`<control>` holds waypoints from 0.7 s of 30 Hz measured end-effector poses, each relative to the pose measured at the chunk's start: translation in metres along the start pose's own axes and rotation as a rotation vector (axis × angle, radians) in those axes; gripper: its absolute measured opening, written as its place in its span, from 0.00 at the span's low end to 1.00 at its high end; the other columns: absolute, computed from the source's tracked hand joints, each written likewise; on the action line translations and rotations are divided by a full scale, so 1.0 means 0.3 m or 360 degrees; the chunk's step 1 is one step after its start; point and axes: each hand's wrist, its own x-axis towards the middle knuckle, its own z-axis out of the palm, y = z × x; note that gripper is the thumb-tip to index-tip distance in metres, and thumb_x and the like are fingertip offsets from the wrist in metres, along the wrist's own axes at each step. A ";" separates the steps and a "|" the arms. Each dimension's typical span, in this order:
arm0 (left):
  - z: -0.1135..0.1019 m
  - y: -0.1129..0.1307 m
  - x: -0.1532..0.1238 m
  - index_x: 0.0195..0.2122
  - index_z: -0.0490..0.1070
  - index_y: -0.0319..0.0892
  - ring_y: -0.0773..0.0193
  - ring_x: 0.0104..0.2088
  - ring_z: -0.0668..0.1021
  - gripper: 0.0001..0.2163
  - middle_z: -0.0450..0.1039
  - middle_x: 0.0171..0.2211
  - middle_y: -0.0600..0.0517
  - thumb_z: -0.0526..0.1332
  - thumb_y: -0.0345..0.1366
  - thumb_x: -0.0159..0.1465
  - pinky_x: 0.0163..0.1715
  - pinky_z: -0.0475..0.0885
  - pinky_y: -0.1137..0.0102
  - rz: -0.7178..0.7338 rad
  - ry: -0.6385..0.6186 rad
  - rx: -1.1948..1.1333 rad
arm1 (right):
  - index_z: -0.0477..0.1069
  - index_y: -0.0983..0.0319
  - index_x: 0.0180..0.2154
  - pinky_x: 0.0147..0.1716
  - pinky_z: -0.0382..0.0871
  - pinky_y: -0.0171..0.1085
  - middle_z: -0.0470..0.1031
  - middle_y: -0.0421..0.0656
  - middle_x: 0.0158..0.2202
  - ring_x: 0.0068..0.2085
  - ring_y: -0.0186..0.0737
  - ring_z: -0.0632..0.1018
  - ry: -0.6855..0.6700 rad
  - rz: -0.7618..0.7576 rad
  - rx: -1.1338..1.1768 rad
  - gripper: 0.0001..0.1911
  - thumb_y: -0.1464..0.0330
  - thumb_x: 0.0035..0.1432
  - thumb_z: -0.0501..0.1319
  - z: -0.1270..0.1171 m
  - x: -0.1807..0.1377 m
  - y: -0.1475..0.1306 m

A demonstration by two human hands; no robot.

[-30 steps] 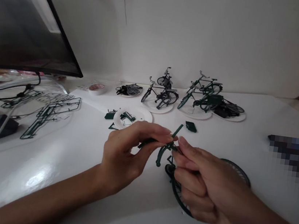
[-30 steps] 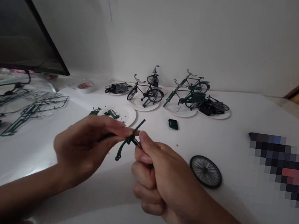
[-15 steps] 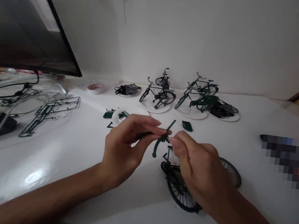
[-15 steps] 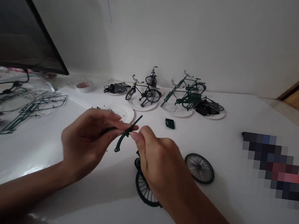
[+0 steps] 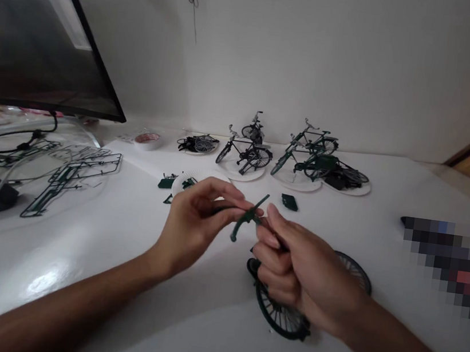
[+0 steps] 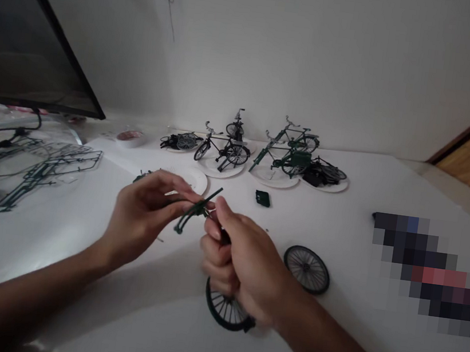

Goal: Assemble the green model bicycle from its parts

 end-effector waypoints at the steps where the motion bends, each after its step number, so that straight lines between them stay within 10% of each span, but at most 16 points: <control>1: -0.013 -0.011 0.014 0.40 0.71 0.39 0.62 0.41 0.84 0.07 0.80 0.37 0.50 0.68 0.29 0.62 0.44 0.81 0.70 -0.0183 -0.0046 -0.0133 | 0.55 0.58 0.27 0.14 0.40 0.28 0.44 0.29 0.18 0.18 0.28 0.44 0.0086 -0.0135 -0.0245 0.25 0.47 0.66 0.49 -0.015 0.006 -0.005; 6: -0.092 -0.062 0.067 0.42 0.71 0.38 0.61 0.43 0.83 0.08 0.78 0.38 0.49 0.67 0.28 0.62 0.47 0.79 0.70 -0.0721 -0.0014 -0.0507 | 0.62 0.59 0.29 0.31 0.61 0.35 0.66 0.39 0.27 0.31 0.36 0.68 0.0839 -0.0755 -0.1867 0.19 0.56 0.69 0.50 -0.160 0.015 -0.062; 9: -0.119 -0.073 0.079 0.42 0.72 0.36 0.64 0.40 0.83 0.07 0.78 0.37 0.48 0.65 0.27 0.63 0.47 0.78 0.71 -0.0767 -0.0009 -0.0521 | 0.67 0.60 0.34 0.35 0.62 0.39 0.75 0.45 0.33 0.35 0.43 0.74 0.1137 -0.0571 -0.2463 0.15 0.61 0.69 0.48 -0.277 0.018 -0.086; 15: -0.124 -0.064 0.080 0.42 0.76 0.37 0.67 0.43 0.79 0.10 0.76 0.44 0.48 0.69 0.27 0.59 0.49 0.74 0.72 -0.0770 -0.0248 -0.0487 | 0.73 0.64 0.38 0.37 0.65 0.44 0.77 0.58 0.42 0.43 0.55 0.77 0.1234 -0.0482 -0.2645 0.15 0.61 0.65 0.54 -0.383 -0.011 -0.086; 21: -0.133 -0.067 0.081 0.43 0.78 0.40 0.69 0.39 0.78 0.13 0.76 0.38 0.51 0.72 0.29 0.56 0.48 0.72 0.69 -0.0758 -0.0316 -0.0405 | 0.71 0.62 0.48 0.44 0.66 0.44 0.75 0.54 0.49 0.48 0.52 0.75 0.1118 -0.0693 -0.2636 0.18 0.57 0.67 0.53 -0.310 -0.036 -0.100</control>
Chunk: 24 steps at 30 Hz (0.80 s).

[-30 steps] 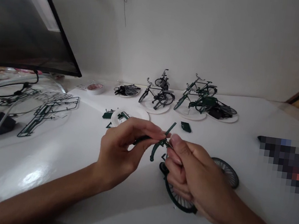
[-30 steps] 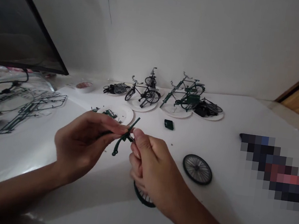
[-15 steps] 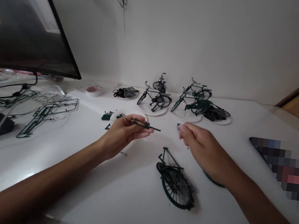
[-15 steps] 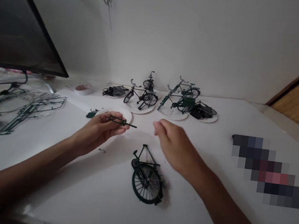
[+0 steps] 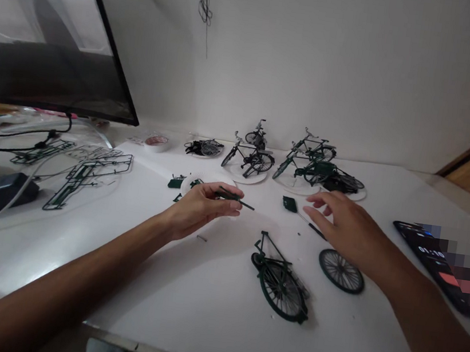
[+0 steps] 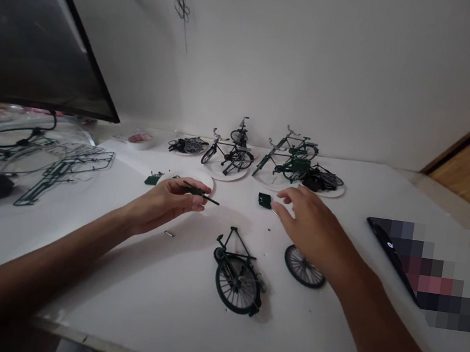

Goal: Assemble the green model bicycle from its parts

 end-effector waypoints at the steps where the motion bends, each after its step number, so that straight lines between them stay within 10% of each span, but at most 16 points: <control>1: -0.003 0.000 0.002 0.42 0.78 0.39 0.69 0.37 0.77 0.12 0.76 0.36 0.52 0.72 0.30 0.56 0.47 0.72 0.68 0.0022 0.0020 0.0009 | 0.71 0.59 0.49 0.44 0.67 0.41 0.76 0.49 0.48 0.47 0.48 0.77 -0.0045 -0.0057 0.0071 0.18 0.56 0.67 0.54 -0.006 -0.008 -0.025; 4: -0.014 0.001 0.010 0.40 0.78 0.40 0.70 0.36 0.76 0.11 0.74 0.35 0.53 0.72 0.33 0.56 0.45 0.72 0.69 0.0092 0.0095 0.0058 | 0.74 0.57 0.38 0.36 0.67 0.39 0.79 0.43 0.37 0.36 0.44 0.79 -0.0541 -0.0129 0.0309 0.17 0.53 0.67 0.53 -0.017 -0.051 -0.107; 9: -0.027 0.008 0.012 0.39 0.79 0.39 0.69 0.37 0.73 0.12 0.73 0.36 0.51 0.69 0.42 0.61 0.41 0.68 0.71 0.0141 0.0177 0.0363 | 0.65 0.58 0.24 0.27 0.61 0.38 0.75 0.43 0.27 0.28 0.43 0.75 -0.0581 -0.0028 0.0154 0.19 0.54 0.64 0.57 0.011 -0.111 -0.196; 18: -0.016 0.001 0.008 0.35 0.76 0.36 0.67 0.34 0.76 0.14 0.75 0.32 0.49 0.68 0.45 0.60 0.39 0.70 0.69 0.0135 0.0149 0.0474 | 0.69 0.59 0.28 0.27 0.62 0.37 0.76 0.42 0.28 0.28 0.40 0.74 -0.0574 -0.0050 0.0304 0.07 0.69 0.58 0.59 0.051 -0.098 -0.252; 24: -0.016 0.002 0.015 0.38 0.75 0.36 0.63 0.38 0.81 0.16 0.79 0.35 0.47 0.70 0.45 0.58 0.44 0.75 0.68 0.0281 0.0438 0.0314 | 0.69 0.59 0.47 0.31 0.66 0.35 0.75 0.40 0.31 0.32 0.38 0.76 -0.0291 0.0046 0.1005 0.11 0.66 0.64 0.57 0.076 -0.063 -0.214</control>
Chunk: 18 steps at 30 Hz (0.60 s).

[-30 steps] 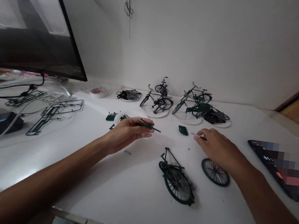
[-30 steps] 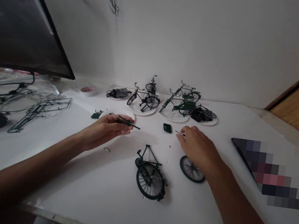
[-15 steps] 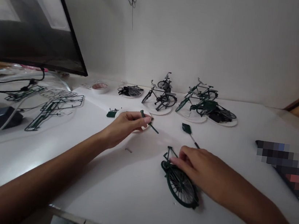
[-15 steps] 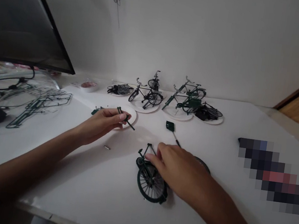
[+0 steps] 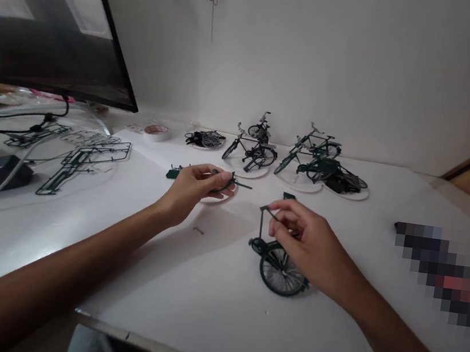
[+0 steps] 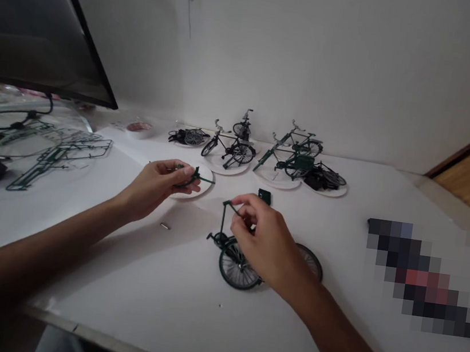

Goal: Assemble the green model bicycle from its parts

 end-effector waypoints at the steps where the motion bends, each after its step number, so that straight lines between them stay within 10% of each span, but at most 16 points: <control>1: 0.000 0.003 0.000 0.38 0.74 0.36 0.63 0.38 0.81 0.17 0.79 0.35 0.46 0.71 0.45 0.58 0.43 0.75 0.68 0.0018 0.0034 -0.0009 | 0.68 0.59 0.49 0.31 0.66 0.35 0.74 0.39 0.31 0.32 0.38 0.76 0.0057 -0.0022 0.0054 0.12 0.66 0.64 0.57 0.002 0.005 0.007; 9: 0.028 0.034 -0.028 0.35 0.69 0.37 0.58 0.29 0.84 0.14 0.80 0.29 0.46 0.68 0.43 0.62 0.29 0.78 0.69 0.0120 -0.0147 0.0130 | 0.70 0.61 0.51 0.30 0.66 0.36 0.72 0.39 0.29 0.30 0.37 0.73 0.0054 0.0024 0.0335 0.15 0.64 0.66 0.56 0.033 0.026 0.013; 18: 0.032 0.031 -0.037 0.37 0.73 0.35 0.60 0.32 0.84 0.10 0.80 0.33 0.46 0.64 0.39 0.66 0.36 0.80 0.68 0.0263 -0.0344 0.0235 | 0.73 0.62 0.45 0.26 0.61 0.33 0.69 0.38 0.26 0.27 0.34 0.68 0.0058 -0.0035 0.0193 0.13 0.65 0.66 0.54 0.033 0.037 0.032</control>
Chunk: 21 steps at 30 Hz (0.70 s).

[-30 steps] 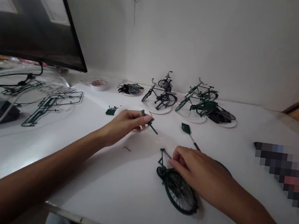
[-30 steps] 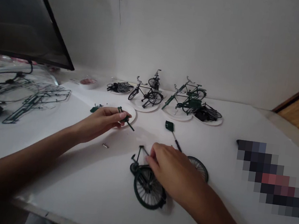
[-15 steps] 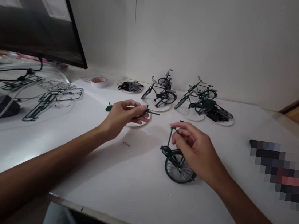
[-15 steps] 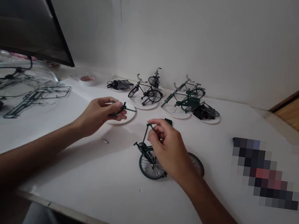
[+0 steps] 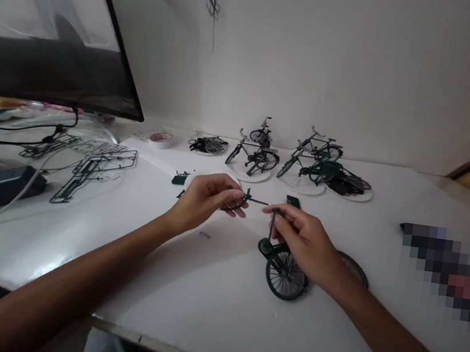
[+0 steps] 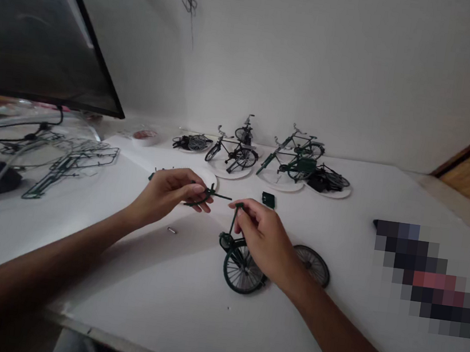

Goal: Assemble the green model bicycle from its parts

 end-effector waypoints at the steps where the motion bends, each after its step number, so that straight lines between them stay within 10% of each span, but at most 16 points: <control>1: 0.001 0.004 -0.001 0.37 0.73 0.35 0.60 0.31 0.84 0.10 0.80 0.32 0.46 0.64 0.38 0.66 0.34 0.80 0.68 0.0024 0.0015 0.0015 | 0.73 0.62 0.45 0.25 0.60 0.33 0.69 0.37 0.26 0.26 0.34 0.68 0.0015 0.0011 -0.0003 0.13 0.65 0.66 0.54 -0.001 0.002 0.004; 10: 0.022 -0.012 -0.021 0.33 0.76 0.36 0.60 0.29 0.84 0.09 0.80 0.28 0.48 0.68 0.38 0.62 0.32 0.81 0.69 0.0111 0.0099 0.0131 | 0.65 0.60 0.27 0.27 0.59 0.33 0.67 0.36 0.24 0.26 0.32 0.67 0.0001 -0.0109 0.0005 0.15 0.64 0.67 0.54 0.002 -0.004 0.010; 21: 0.030 -0.014 -0.021 0.34 0.76 0.35 0.60 0.29 0.84 0.09 0.80 0.29 0.48 0.67 0.38 0.63 0.31 0.81 0.71 0.0115 0.0084 0.0135 | 0.67 0.60 0.30 0.29 0.61 0.34 0.68 0.35 0.25 0.27 0.33 0.69 0.0066 -0.0043 0.0173 0.12 0.66 0.67 0.54 0.013 0.006 0.019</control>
